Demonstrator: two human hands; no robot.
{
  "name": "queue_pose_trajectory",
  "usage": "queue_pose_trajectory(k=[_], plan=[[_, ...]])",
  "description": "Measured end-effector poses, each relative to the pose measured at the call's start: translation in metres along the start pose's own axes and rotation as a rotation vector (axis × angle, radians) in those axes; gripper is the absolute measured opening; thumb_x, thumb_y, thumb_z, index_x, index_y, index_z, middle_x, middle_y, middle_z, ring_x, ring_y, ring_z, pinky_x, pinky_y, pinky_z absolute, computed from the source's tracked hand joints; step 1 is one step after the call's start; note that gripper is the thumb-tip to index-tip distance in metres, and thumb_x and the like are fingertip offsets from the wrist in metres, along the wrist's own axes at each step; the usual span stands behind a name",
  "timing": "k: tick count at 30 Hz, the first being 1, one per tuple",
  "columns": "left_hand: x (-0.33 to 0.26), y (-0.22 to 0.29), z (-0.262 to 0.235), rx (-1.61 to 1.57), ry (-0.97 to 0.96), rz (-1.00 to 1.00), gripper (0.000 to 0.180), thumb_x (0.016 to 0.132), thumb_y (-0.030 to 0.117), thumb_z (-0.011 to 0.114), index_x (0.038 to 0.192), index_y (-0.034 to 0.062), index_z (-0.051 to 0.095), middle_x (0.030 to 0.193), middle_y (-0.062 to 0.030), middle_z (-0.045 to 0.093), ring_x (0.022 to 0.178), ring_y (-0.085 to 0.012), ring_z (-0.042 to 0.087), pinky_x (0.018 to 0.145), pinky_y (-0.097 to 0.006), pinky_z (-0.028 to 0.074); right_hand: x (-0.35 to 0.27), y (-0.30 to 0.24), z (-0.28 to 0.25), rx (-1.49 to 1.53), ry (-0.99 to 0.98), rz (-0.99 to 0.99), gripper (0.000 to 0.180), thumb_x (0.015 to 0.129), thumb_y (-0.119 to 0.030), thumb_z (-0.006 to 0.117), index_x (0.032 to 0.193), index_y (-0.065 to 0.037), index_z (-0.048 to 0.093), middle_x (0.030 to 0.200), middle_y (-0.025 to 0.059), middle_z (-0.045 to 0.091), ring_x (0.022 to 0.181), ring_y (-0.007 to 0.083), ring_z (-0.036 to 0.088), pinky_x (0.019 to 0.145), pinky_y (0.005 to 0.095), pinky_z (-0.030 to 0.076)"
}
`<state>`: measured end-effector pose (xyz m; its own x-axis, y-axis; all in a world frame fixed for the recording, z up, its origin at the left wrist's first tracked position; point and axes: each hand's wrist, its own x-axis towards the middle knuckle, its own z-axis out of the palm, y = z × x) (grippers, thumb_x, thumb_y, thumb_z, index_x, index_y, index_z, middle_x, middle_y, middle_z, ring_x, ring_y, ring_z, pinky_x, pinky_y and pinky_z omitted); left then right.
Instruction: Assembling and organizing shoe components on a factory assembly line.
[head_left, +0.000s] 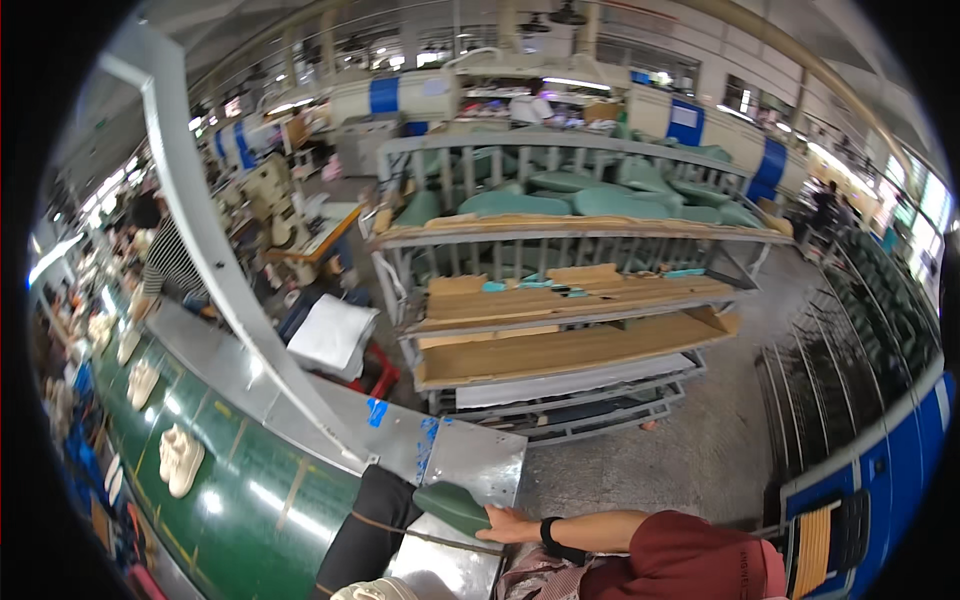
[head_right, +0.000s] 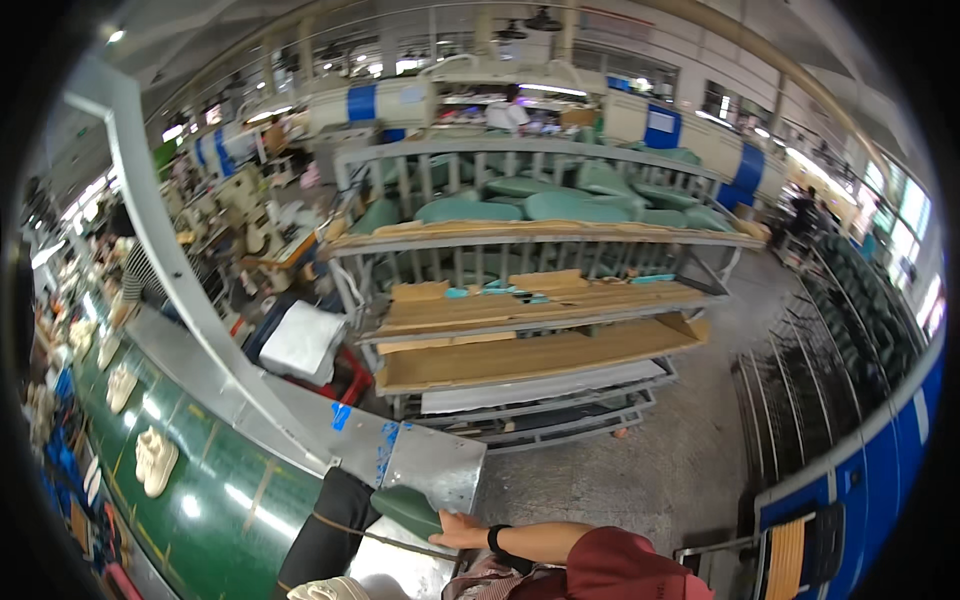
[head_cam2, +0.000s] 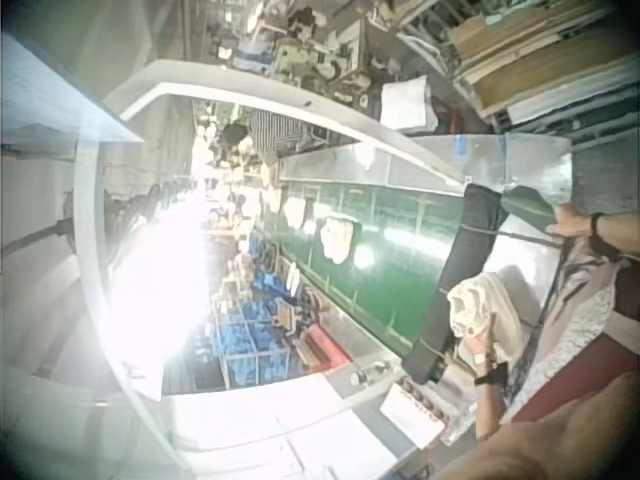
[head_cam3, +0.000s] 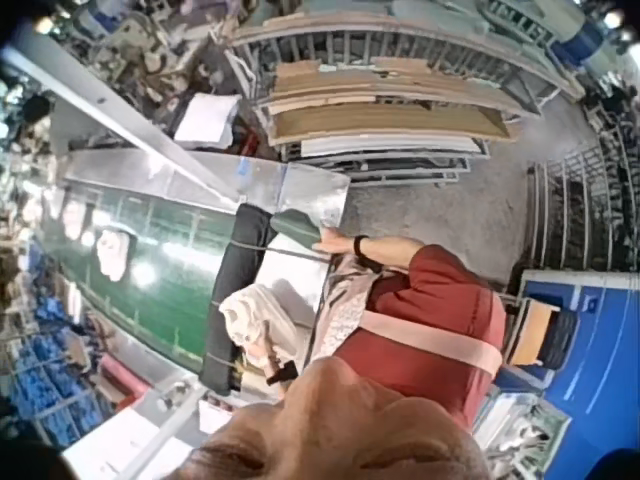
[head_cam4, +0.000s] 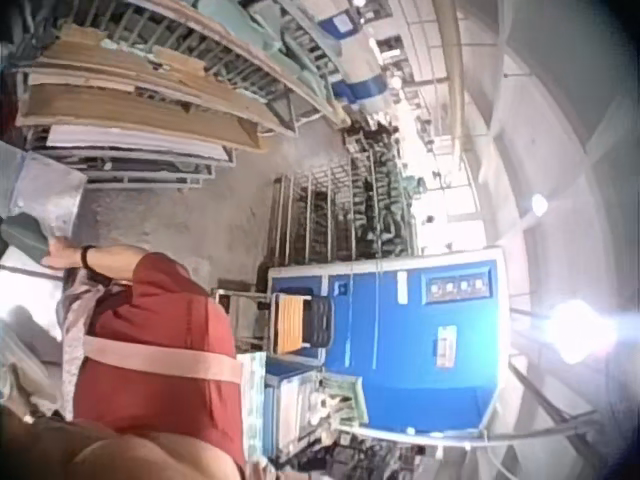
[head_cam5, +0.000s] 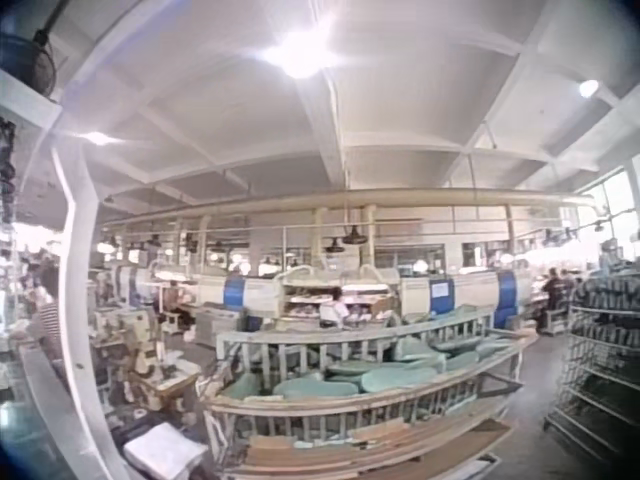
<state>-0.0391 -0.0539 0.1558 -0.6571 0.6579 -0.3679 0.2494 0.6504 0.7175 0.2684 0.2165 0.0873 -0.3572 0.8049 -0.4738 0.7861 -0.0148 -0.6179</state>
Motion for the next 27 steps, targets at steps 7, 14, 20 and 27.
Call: queue_pose_trajectory(k=[7,14,20,27], plan=[[0.103,0.049,-0.021,0.567,0.068,0.597,0.07,0.081,0.038,0.076,0.134,0.0003,0.051,0.127,-0.0224,0.059,0.121,-0.033,0.054,0.103,-0.043,0.042,-0.077,-0.004,-0.038,0.487,-0.04,0.108,0.067,0.081,-0.047,0.074,0.121,0.005,0.058,0.11,0.0167,0.065,0.106,0.0233,0.06,0.089,0.0344,0.046],[0.146,0.111,0.018,0.515,0.057,0.601,0.074,0.081,0.036,0.076,0.138,0.0012,0.045,0.127,-0.0237,0.059,0.12,-0.0338,0.054,0.103,-0.043,0.042,-0.171,-0.036,-0.165,0.994,0.621,-0.158,0.055,0.088,-0.028,0.073,0.128,0.005,0.055,0.115,0.0124,0.065,0.108,0.0182,0.059,0.092,0.0313,0.048],[0.169,0.039,0.088,0.06,-0.165,0.444,0.076,0.077,0.013,0.081,0.139,0.002,0.04,0.124,-0.0242,0.06,0.112,-0.0335,0.06,0.096,-0.04,0.048,-0.202,-0.054,-0.32,1.048,1.129,-0.444,0.05,0.09,-0.027,0.069,0.124,0.006,0.053,0.111,0.0101,0.065,0.096,0.0157,0.062,0.082,0.0319,0.053],[0.073,-0.087,0.198,0.404,-0.244,0.46,0.077,0.079,0.04,0.077,0.133,-0.0005,0.042,0.097,-0.018,0.066,0.09,-0.0367,0.063,0.086,-0.044,0.049,-0.17,-0.033,-0.513,0.785,1.31,-0.401,0.022,0.093,-0.022,0.06,0.1,-0.001,0.058,0.082,0.0043,0.063,0.074,0.0136,0.06,0.067,0.033,0.051]])
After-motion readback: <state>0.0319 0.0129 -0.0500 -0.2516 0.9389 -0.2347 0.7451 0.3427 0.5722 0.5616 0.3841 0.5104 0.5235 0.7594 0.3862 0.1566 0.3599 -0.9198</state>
